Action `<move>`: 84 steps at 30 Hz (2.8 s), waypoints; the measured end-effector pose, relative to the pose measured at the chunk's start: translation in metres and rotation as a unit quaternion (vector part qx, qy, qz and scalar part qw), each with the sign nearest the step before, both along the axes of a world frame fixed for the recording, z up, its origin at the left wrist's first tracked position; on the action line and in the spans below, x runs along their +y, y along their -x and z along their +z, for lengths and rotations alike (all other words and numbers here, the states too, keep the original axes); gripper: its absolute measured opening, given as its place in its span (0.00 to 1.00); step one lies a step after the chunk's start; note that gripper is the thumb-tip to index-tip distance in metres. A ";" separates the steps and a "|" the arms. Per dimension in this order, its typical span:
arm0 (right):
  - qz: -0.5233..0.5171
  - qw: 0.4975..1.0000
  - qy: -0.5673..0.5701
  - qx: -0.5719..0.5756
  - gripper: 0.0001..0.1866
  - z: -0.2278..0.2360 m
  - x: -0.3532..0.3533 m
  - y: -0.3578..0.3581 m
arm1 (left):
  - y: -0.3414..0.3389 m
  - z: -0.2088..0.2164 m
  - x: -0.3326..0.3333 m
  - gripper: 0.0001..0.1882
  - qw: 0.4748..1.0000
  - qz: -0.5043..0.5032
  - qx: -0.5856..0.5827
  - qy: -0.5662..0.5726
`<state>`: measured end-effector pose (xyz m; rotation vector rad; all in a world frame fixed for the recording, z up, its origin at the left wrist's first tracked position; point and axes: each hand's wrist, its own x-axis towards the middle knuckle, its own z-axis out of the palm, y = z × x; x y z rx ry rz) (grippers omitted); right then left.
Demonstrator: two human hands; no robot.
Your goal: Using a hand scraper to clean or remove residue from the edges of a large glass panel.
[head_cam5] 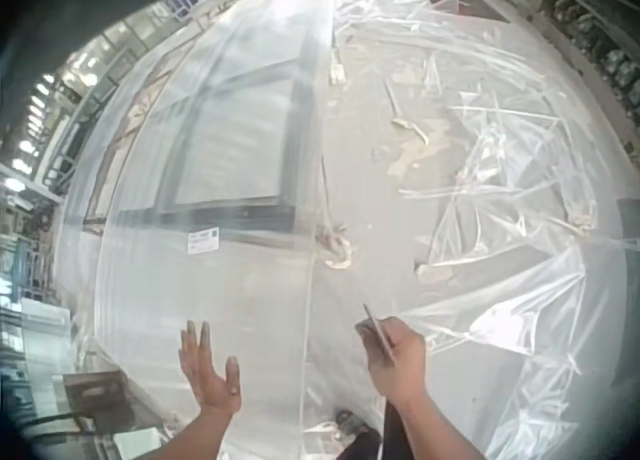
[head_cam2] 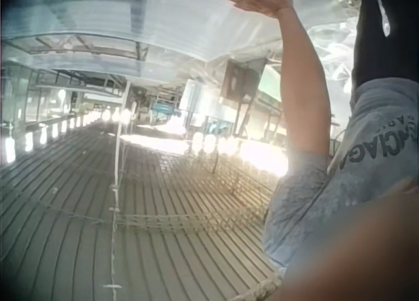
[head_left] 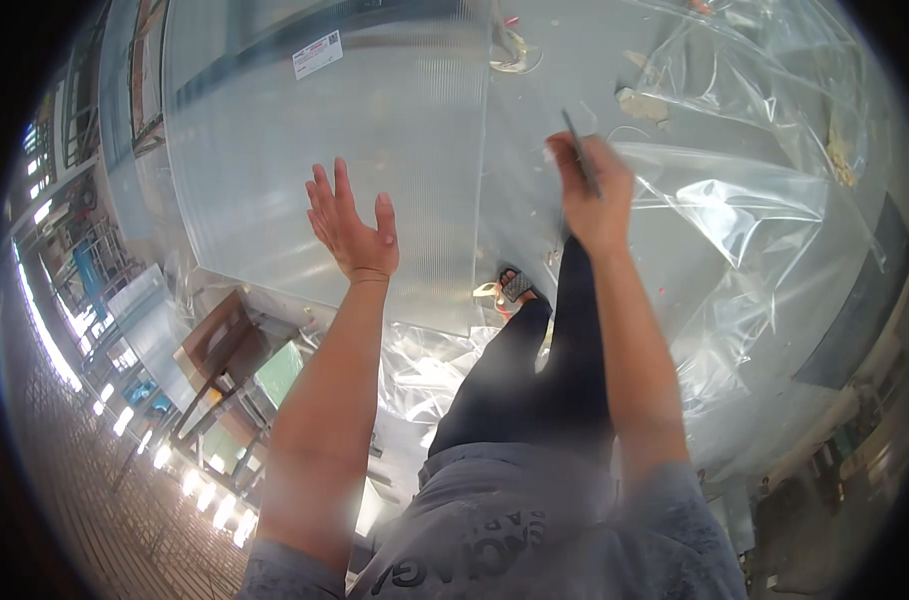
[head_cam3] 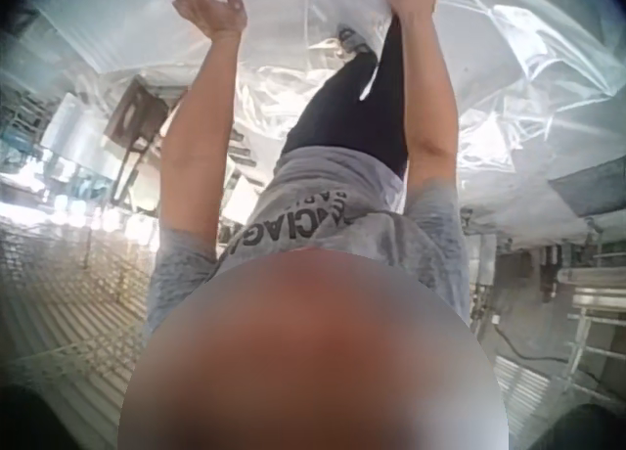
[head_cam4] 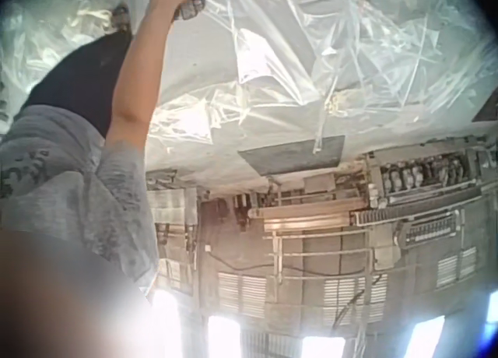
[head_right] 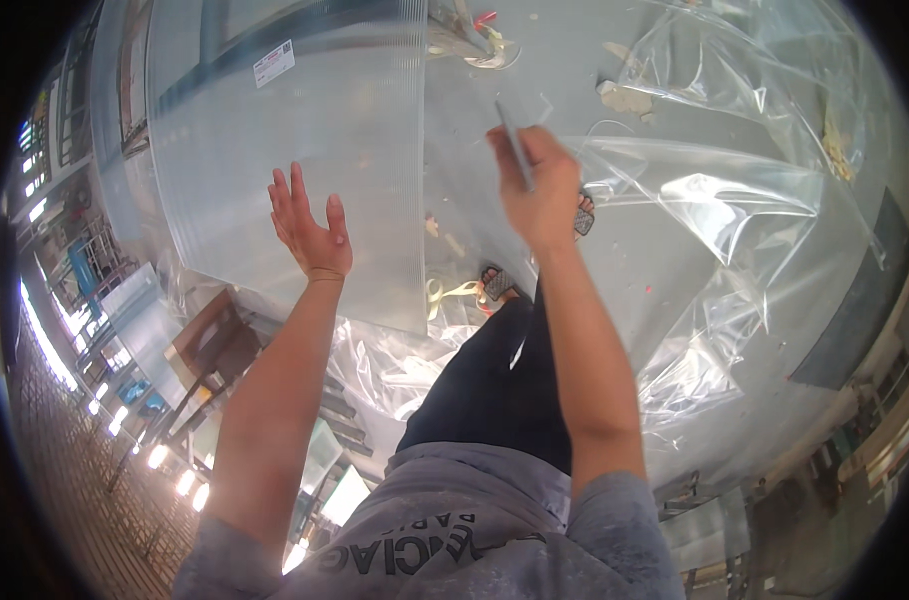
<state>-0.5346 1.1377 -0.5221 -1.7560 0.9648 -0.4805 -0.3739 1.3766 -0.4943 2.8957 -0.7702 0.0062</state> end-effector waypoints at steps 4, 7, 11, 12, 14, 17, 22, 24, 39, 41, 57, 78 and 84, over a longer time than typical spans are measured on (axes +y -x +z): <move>-0.030 0.999 0.041 0.013 0.06 -0.005 -0.081 0.002 | 0.001 0.003 -0.003 0.38 1.000 0.000 0.010 0.003; -0.020 0.997 0.066 0.030 0.08 0.010 -0.130 -0.003 | 0.000 0.003 0.000 0.38 1.000 0.000 0.009 0.000; -0.177 0.950 0.185 0.177 0.11 -0.023 -0.247 0.040 | 0.000 0.005 -0.006 0.37 1.000 -0.001 0.010 0.002; -0.262 0.957 -0.036 -0.115 0.12 -0.051 -0.334 0.107 | 0.003 -0.003 -0.018 0.37 1.000 -0.010 0.022 0.015; -0.309 0.941 0.076 0.116 0.14 -0.026 -0.385 0.136 | 0.003 -0.001 -0.009 0.37 1.000 -0.006 0.023 0.002; -0.161 0.888 0.246 0.353 0.22 -0.006 -0.380 0.180 | 0.001 0.004 -0.001 0.36 1.000 -0.022 -0.005 -0.017; -0.088 0.914 0.289 0.272 0.32 -0.034 -0.211 0.174 | 0.002 0.007 0.001 0.36 0.999 -0.040 -0.012 -0.026; -0.026 0.981 0.021 0.192 0.21 -0.040 -0.136 0.160 | 0.004 0.005 -0.002 0.35 0.999 -0.038 -0.010 -0.016; -0.056 0.709 -0.686 -0.155 0.18 0.010 0.048 0.006 | 0.000 0.001 -0.003 0.39 0.999 -0.048 0.011 0.022; -0.064 0.657 -0.737 -0.146 0.19 0.015 0.047 0.002 | -0.001 0.001 -0.002 0.39 0.999 -0.048 0.010 0.022; -0.073 0.580 -0.803 -0.118 0.16 -0.003 0.012 -0.065 | -0.001 0.002 -0.001 0.38 0.998 -0.067 0.013 0.018; 0.004 0.997 -0.072 -0.002 0.15 0.024 0.076 -0.008 | 0.001 0.002 -0.002 0.37 0.999 -0.032 0.017 0.006; -0.053 0.998 0.004 0.036 0.15 0.028 0.093 -0.019 | 0.001 0.000 -0.001 0.37 0.999 -0.031 0.017 -0.005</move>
